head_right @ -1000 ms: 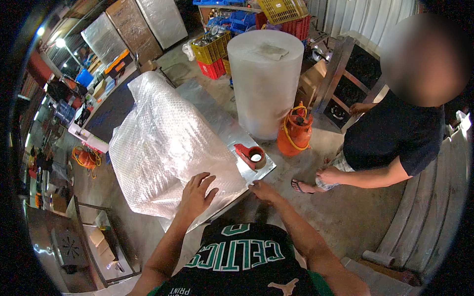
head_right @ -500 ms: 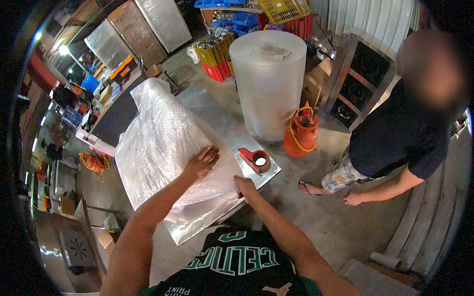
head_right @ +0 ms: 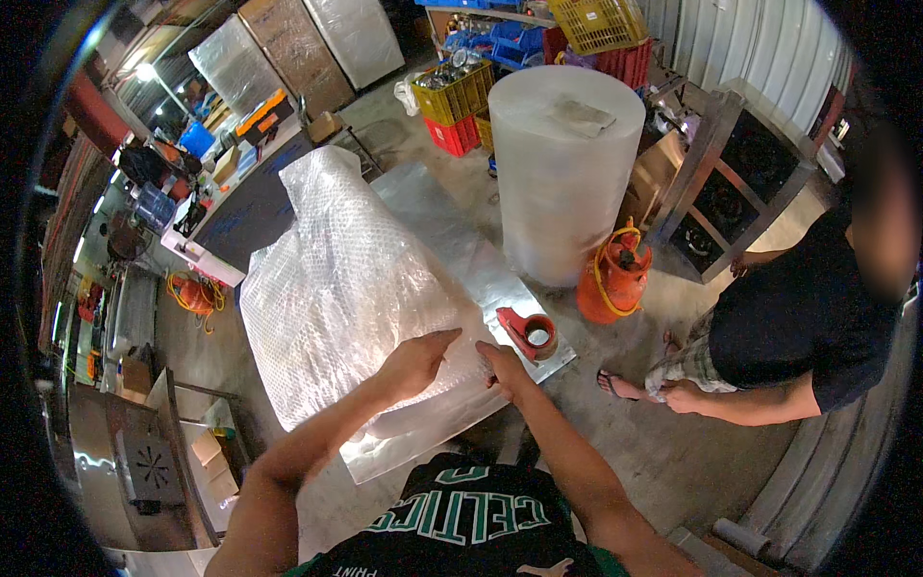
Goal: The person wraps a blue box with bubble wrap and secures it using a red tape dispenser. They fold the bubble wrap around the box, smooth the layers, and apply multiple strips of clear tape to seal the package.
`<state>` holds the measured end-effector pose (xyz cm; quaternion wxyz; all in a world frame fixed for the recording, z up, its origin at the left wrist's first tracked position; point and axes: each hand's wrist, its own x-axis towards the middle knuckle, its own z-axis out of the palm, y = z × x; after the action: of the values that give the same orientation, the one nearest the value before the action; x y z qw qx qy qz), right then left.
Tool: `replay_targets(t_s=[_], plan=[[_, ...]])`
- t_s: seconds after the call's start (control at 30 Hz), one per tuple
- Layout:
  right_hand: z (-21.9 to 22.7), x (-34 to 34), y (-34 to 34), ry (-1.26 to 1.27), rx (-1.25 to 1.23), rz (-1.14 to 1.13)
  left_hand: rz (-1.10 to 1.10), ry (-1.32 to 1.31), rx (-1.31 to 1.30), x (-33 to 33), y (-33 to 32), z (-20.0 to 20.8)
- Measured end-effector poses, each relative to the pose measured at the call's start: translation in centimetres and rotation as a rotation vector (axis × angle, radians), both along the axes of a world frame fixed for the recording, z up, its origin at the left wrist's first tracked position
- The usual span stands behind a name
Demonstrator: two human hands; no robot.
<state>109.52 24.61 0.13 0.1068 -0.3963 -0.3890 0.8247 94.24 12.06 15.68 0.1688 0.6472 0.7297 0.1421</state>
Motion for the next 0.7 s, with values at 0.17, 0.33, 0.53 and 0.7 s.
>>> replay_targets(t_s=[0.17, 0.33, 0.53, 0.7], plan=[[-0.1, 1.7, -1.4, 0.017, 0.042, -0.008, 0.161, -0.075, -0.228, 0.1, -2.8, 1.3], [-0.3, 1.8, -3.5, -0.067, 0.089, -0.007, 0.410, -0.586, -0.469, -4.9, 0.8, -8.0], [-0.3, 0.9, -2.4, -0.055, 0.248, 0.021, 0.147, -0.279, -0.225, -3.4, 0.0, -13.7], [1.6, -1.3, 0.3, -0.049, 0.252, 0.103, 0.249, -0.505, -0.213, -2.8, -1.8, -9.6]])
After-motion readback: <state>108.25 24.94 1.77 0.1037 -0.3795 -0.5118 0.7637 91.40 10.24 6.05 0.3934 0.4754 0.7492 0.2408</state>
